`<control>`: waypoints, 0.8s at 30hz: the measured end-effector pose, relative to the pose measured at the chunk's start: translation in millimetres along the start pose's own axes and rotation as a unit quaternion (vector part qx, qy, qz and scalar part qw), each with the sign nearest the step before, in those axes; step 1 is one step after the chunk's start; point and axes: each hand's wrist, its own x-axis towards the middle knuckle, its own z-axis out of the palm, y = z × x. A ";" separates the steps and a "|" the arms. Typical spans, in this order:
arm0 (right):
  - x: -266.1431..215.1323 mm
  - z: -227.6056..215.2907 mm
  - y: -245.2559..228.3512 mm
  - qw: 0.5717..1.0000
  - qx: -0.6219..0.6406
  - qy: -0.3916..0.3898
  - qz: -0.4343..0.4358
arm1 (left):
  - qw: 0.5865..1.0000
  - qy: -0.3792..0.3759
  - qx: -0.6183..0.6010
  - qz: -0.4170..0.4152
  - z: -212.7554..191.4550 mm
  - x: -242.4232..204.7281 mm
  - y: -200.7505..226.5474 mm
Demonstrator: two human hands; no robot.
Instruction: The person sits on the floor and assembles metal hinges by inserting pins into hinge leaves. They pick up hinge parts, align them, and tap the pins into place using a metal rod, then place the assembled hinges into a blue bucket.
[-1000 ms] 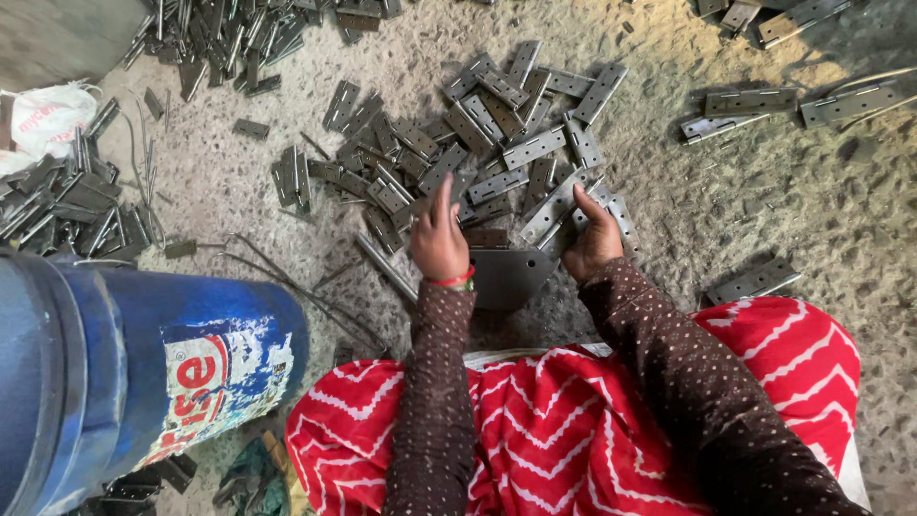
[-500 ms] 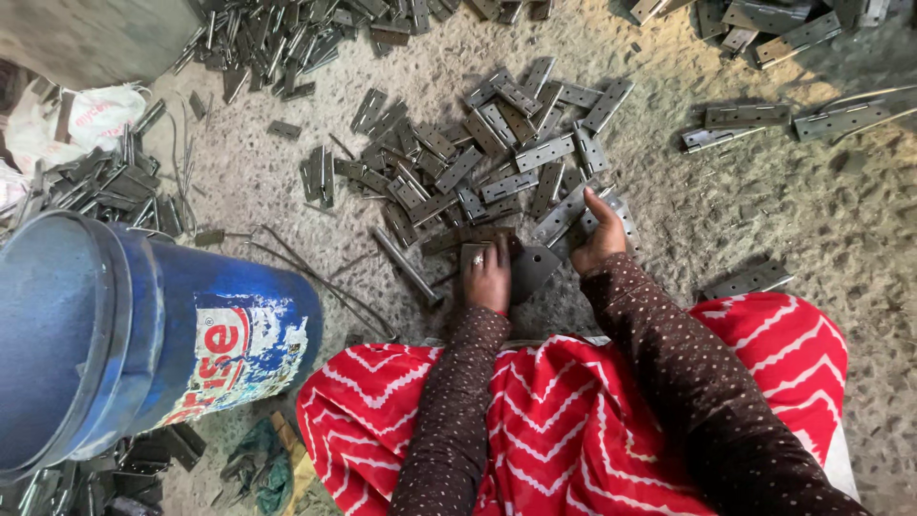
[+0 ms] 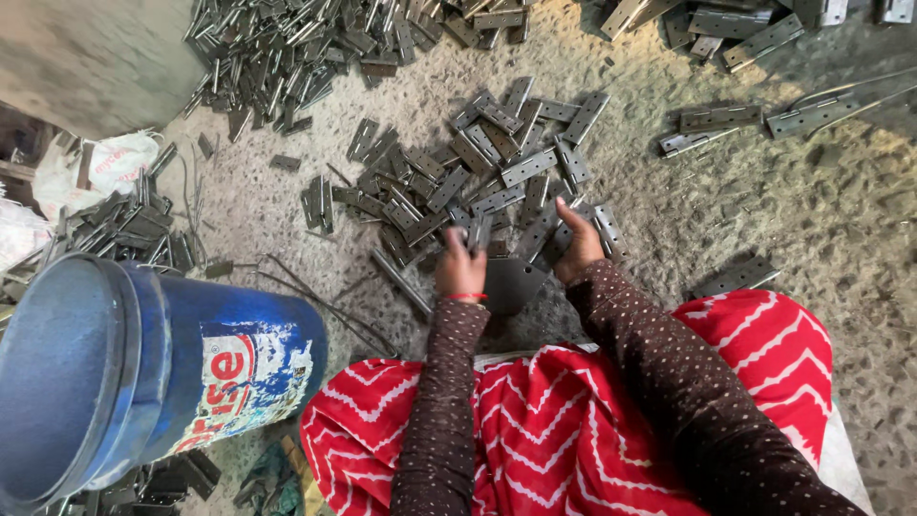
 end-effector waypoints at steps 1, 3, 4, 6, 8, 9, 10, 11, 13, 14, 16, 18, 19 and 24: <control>-4.2 4.8 -1.3 1.000 -0.014 -0.027 -0.001 | 0.985 -0.026 -0.154 0.073 -12.6 13.8 8.5; -15.6 12.6 -2.8 0.996 -0.046 -0.080 0.003 | 0.901 -0.096 -0.393 0.154 -27.6 37.7 22.1; -20.8 17.3 -4.7 0.993 -0.028 -0.111 0.006 | 0.851 -0.138 -0.478 0.168 -30.5 52.2 28.4; -29.3 26.4 -10.5 0.985 0.009 -0.174 0.010 | 0.920 -0.015 -0.340 0.195 -26.3 75.3 37.3; -35.3 32.0 -17.6 0.983 -0.012 -0.170 -0.064 | 0.968 0.023 -0.172 0.183 -11.6 90.4 41.7; -36.9 33.3 -20.8 0.980 -0.022 -0.167 -0.102 | 0.984 0.000 -0.076 0.160 0.1 93.5 44.1; -37.8 34.0 -23.5 0.980 -0.002 -0.161 -0.113 | 0.990 -0.026 0.020 0.136 11.1 95.9 45.4; -38.1 33.7 -25.6 0.980 0.019 -0.156 -0.124 | 0.985 -0.038 0.055 0.160 19.9 95.7 44.5; -34.8 31.6 -30.5 0.980 0.059 -0.134 -0.137 | 0.969 -0.060 0.123 0.208 36.7 93.3 43.0; -32.3 29.9 -32.5 0.980 0.079 -0.118 -0.139 | 0.966 -0.048 0.147 0.207 43.5 93.7 43.8; -25.2 25.3 -34.5 0.981 0.098 -0.082 -0.148 | 0.958 -0.026 0.197 0.205 54.6 94.9 43.5; -15.0 19.1 -34.6 0.981 0.097 -0.041 -0.161 | 0.964 -0.016 0.177 0.199 59.0 96.0 43.0; -9.5 15.0 -34.7 0.979 0.120 -0.030 -0.161 | 0.966 -0.011 0.168 0.195 59.8 96.3 42.4; 17.8 -10.9 -32.2 0.976 0.145 -0.017 -0.164 | 0.970 0.016 0.140 0.200 61.0 103.5 38.4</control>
